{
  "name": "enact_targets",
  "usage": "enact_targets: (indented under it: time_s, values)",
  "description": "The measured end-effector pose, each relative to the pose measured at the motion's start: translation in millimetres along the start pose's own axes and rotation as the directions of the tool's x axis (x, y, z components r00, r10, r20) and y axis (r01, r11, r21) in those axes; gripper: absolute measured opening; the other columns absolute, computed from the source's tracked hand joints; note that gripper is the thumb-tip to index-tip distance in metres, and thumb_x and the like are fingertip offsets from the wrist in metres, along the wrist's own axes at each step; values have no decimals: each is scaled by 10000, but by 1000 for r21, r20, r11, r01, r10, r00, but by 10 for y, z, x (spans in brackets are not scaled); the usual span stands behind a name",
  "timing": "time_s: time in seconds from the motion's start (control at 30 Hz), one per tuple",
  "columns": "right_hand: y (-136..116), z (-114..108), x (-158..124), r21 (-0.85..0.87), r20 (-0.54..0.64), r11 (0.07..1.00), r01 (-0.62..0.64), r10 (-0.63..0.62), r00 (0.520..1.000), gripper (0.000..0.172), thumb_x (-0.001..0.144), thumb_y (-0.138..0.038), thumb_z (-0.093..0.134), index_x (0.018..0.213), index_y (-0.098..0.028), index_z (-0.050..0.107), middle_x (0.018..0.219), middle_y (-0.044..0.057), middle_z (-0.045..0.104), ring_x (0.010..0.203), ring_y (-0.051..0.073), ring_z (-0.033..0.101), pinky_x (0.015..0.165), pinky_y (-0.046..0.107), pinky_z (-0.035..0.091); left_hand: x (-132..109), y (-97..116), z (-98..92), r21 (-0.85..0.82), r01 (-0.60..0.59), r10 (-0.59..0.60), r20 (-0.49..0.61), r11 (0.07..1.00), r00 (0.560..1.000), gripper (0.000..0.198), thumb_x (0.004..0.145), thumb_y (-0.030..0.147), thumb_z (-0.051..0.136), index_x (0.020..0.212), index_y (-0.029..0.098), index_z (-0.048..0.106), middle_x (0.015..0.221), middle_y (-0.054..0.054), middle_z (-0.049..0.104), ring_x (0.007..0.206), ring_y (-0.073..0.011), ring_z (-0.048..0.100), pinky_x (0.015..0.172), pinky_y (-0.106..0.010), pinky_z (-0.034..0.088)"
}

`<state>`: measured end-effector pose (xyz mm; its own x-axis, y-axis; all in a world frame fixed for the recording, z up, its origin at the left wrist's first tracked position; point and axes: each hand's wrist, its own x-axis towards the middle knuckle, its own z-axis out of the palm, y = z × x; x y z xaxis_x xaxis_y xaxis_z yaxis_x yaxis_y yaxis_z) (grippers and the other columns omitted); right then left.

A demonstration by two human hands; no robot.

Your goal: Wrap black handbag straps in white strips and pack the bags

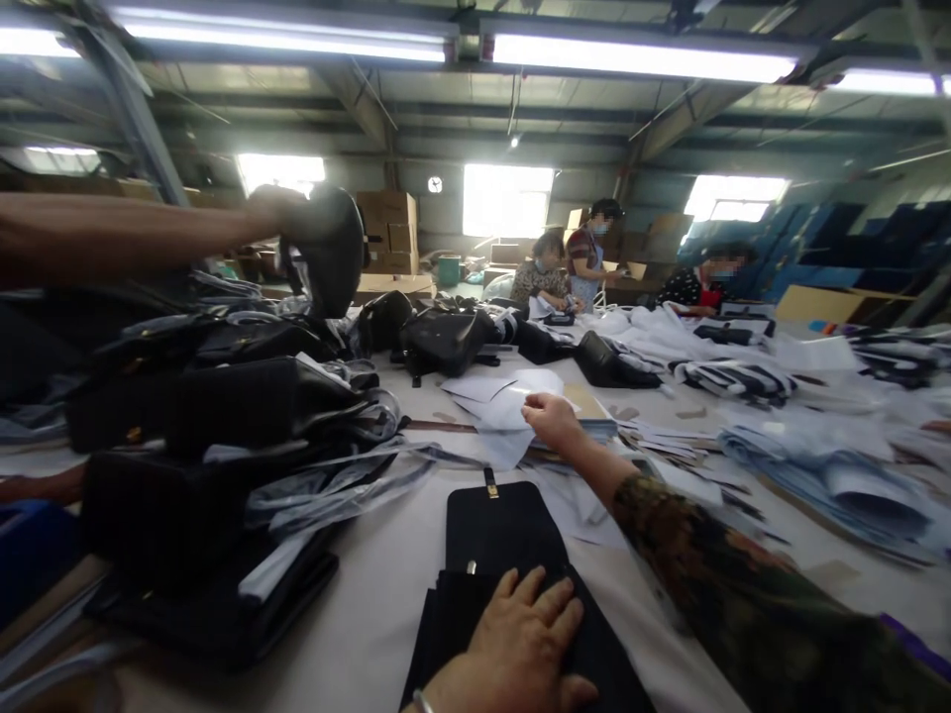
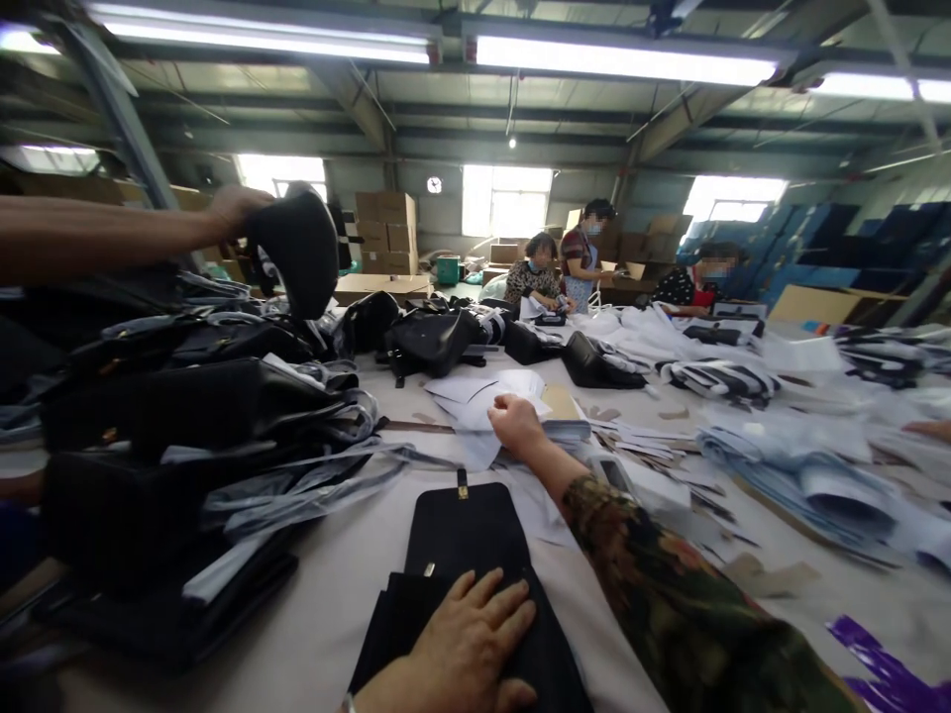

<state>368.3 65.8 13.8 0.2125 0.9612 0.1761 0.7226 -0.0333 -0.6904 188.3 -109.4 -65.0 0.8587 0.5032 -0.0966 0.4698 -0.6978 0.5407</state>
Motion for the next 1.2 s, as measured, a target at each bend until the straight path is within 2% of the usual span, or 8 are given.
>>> enact_targets:
  time_s: [0.2, 0.4, 0.6, 0.8, 1.0, 1.1, 1.17, 1.2]
  values:
    - [-140, 567, -34, -91, 27, 990, 109, -107, 994, 371, 953, -233, 528, 1272, -91, 653, 1243, 130, 698, 1082, 193, 668, 1002, 265, 475, 133, -121, 56, 3, -8, 8, 57, 1000, 998, 750, 907, 689, 512, 1533, 291, 402, 1606, -48, 360, 1473, -398, 317, 1190, -659, 249]
    - [130, 377, 356, -321, -7, 946, 38, -43, 999, 397, 927, -196, 568, 1296, -52, 608, 1384, 212, 572, 1328, 274, 491, 1116, 330, 346, 247, -215, 167, 44, 19, -21, 48, 999, 999, 465, 1056, 424, 297, 1499, 395, 438, 1573, 15, 398, 1451, -384, 365, 1145, -682, 334]
    - [280, 345, 717, -464, 94, 875, -135, 200, 975, 351, 884, -329, 714, 1128, -81, 661, 1106, 155, 693, 1006, 262, 668, 871, 413, 528, 302, -272, 199, 60, 20, -22, 33, 998, 999, 440, 1043, 406, 375, 1474, 457, 450, 1539, 31, 429, 1412, -397, 417, 1112, -693, 384]
    - [354, 447, 478, -462, 77, 887, -12, 54, 996, 214, 961, -283, 579, 1011, -129, 718, 1072, 128, 708, 977, 227, 660, 843, 332, 477, 368, -293, 220, 91, 10, -11, 9, 996, 1000, 431, 1022, 359, 450, 1442, 444, 502, 1497, 3, 492, 1387, -388, 454, 1105, -654, 421]
    - [426, 595, 6, -449, -54, 886, 114, -154, 987, 293, 1007, -297, 473, 967, -163, 730, 1035, 104, 694, 996, 223, 618, 875, 316, 379, 357, -148, -261, -39, -13, 18, 141, 999, 990, 417, 986, 367, 515, 1383, 271, 599, 1522, -91, 502, 1428, -414, 395, 1138, -619, 362]
    - [491, 658, -85, -436, -101, 890, 131, -193, 976, 287, 1012, -297, 479, 958, -178, 735, 1009, 96, 691, 977, 220, 603, 851, 314, 351, 507, -308, -668, -311, 77, -93, -37, 947, 995, 279, 840, 399, 700, 1048, 222, 759, 1127, -88, 745, 1107, -322, 657, 988, -415, 504]
    - [530, 684, -86, -429, -118, 891, 147, -216, 969, 264, 1002, -294, 507, 945, -189, 743, 989, 88, 694, 952, 218, 599, 826, 314, 336, 702, -523, -910, -632, 207, -430, -221, 746, 875, 165, 813, 340, 725, 778, 179, 734, 790, -63, 722, 818, -239, 675, 813, -341, 529]
    - [543, 692, -77, -425, -123, 891, 160, -232, 965, 248, 996, -293, 524, 945, -196, 748, 980, 82, 697, 944, 216, 598, 816, 314, 329, 812, -643, -1009, -809, 208, -623, -232, 550, 747, 176, 770, 304, 774, 705, 163, 692, 676, -45, 665, 714, -209, 645, 728, -316, 521]
